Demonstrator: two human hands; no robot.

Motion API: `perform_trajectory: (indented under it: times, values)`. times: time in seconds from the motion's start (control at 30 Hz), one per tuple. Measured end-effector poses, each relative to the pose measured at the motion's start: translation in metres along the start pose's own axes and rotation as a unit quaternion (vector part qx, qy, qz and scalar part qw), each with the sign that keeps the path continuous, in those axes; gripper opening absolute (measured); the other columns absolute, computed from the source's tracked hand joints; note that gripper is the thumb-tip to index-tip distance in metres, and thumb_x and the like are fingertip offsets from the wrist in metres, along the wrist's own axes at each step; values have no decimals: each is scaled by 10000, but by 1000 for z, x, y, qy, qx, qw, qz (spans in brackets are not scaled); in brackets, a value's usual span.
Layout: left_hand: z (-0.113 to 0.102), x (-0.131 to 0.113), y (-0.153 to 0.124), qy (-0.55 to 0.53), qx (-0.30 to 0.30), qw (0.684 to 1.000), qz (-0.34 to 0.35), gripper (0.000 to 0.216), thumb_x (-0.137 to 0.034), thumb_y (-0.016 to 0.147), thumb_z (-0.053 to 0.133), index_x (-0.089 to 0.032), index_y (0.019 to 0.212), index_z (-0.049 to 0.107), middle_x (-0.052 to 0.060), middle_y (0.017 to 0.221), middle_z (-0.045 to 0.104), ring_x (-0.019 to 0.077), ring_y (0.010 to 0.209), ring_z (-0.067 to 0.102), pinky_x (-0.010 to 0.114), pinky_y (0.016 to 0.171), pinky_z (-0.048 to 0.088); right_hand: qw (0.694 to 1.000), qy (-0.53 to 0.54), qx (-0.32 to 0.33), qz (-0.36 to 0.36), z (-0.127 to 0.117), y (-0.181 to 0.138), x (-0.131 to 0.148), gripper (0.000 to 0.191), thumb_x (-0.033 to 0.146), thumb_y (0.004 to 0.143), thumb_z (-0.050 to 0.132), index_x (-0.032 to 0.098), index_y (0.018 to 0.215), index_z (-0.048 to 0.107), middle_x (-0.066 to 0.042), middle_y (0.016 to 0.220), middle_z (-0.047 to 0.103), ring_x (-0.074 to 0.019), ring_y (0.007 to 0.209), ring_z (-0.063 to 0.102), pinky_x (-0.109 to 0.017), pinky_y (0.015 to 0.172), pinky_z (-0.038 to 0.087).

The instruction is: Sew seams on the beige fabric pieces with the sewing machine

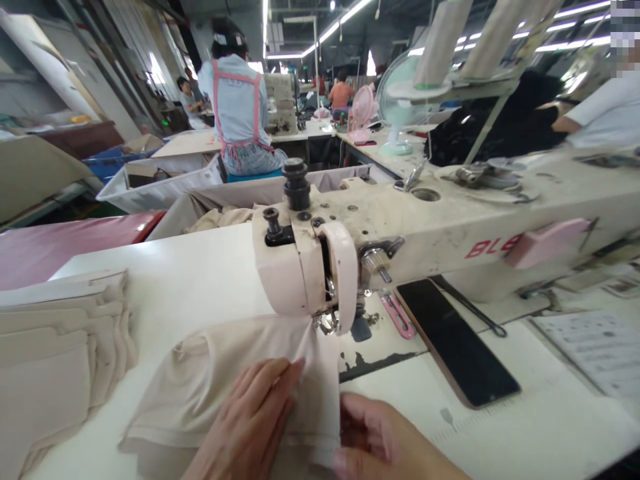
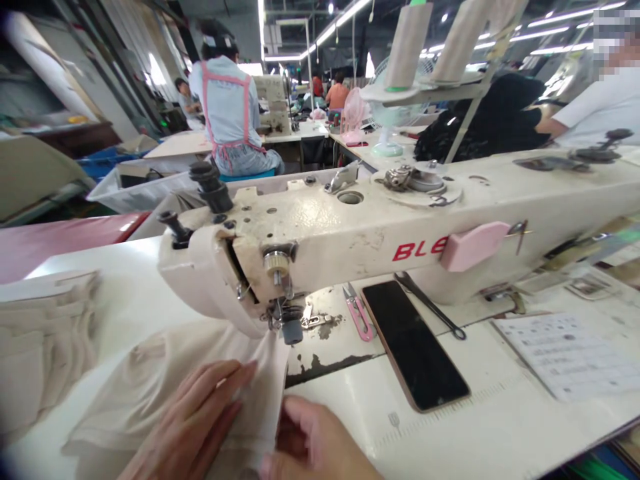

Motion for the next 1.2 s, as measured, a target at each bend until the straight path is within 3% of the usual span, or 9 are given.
perform_trajectory:
  times: [0.07, 0.3, 0.43, 0.53, 0.63, 0.73, 0.93, 1.07, 1.2]
  values:
    - [2, -3, 1, -31, 9, 999, 38, 468, -122, 927, 374, -208, 1387, 399, 105, 1143, 591, 209, 1046, 570, 317, 890, 528, 996, -30, -61, -53, -2, 8, 7, 424, 244, 685, 739, 171, 1092, 643, -64, 957, 727, -246, 929, 670, -358, 872, 489]
    - [18, -4, -7, -92, -29, 995, 7, 450, -213, 975, 268, -281, 1407, 375, 85, 1024, 629, 192, 879, 623, 295, 803, 548, 987, 31, -158, -10, -6, 27, 22, 343, 360, 660, 765, 148, 899, 640, -27, 763, 703, -204, 717, 668, -315, 682, 513]
    - [-1, -2, 11, -169, -32, 983, -60, 366, -231, 968, 343, -266, 1308, 472, 38, 908, 619, 143, 762, 624, 187, 675, 530, 980, 21, -197, -6, -8, 33, 23, 272, 383, 684, 730, 166, 722, 570, 31, 604, 603, -126, 534, 565, -238, 537, 436]
    - [-14, -4, 42, -236, -12, 968, -82, 281, -212, 960, 405, -244, 1209, 530, 36, 936, 630, 137, 822, 632, 188, 734, 521, 977, -6, -213, -8, -10, 36, 22, 269, 358, 687, 718, 178, 661, 520, 72, 531, 512, -83, 465, 456, -202, 486, 345]
    - [-10, -6, 71, -248, 20, 966, -70, 216, -171, 934, 453, -218, 1077, 606, 48, 993, 655, 160, 914, 630, 244, 822, 506, 974, -38, -221, -18, -12, 37, 22, 245, 322, 676, 733, 178, 672, 535, 94, 496, 454, -71, 445, 377, -199, 466, 276]
    - [3, -4, 82, -247, 20, 965, -90, 148, -130, 882, 527, -204, 959, 629, 12, 869, 667, 140, 742, 628, 222, 681, 498, 971, -61, -228, -39, -16, 33, 23, 269, 298, 673, 768, 177, 633, 531, 93, 502, 457, -67, 456, 376, -195, 466, 272]
    - [14, 0, 69, -248, -17, 962, -115, 103, -184, 902, 548, -208, 966, 625, 4, 879, 649, 121, 720, 600, 203, 662, 493, 979, 9, -199, -35, -17, 25, 21, 343, 512, 811, 632, 170, 793, 632, 4, 635, 648, -168, 615, 636, -297, 653, 494]
    - [16, 0, 64, -254, -48, 963, -77, 181, -124, 883, 559, -238, 989, 652, 10, 995, 644, 135, 944, 610, 187, 794, 493, 985, 38, -165, -35, -15, 22, 22, 309, 445, 802, 680, 152, 901, 676, -34, 733, 715, -191, 723, 688, -313, 733, 520]
    - [19, 5, 61, -269, -63, 953, -122, 208, -145, 898, 551, -257, 1049, 640, -13, 926, 649, 109, 828, 622, 175, 729, 489, 989, 47, -139, -21, -12, 18, 27, 313, 416, 805, 678, 153, 974, 687, -53, 827, 733, -202, 796, 693, -325, 758, 528]
Point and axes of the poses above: each hand's wrist, its own y-axis towards the middle knuckle, its own z-axis out of the palm, x = y × z, the point moved 3 cm from there along y, towards the middle knuckle
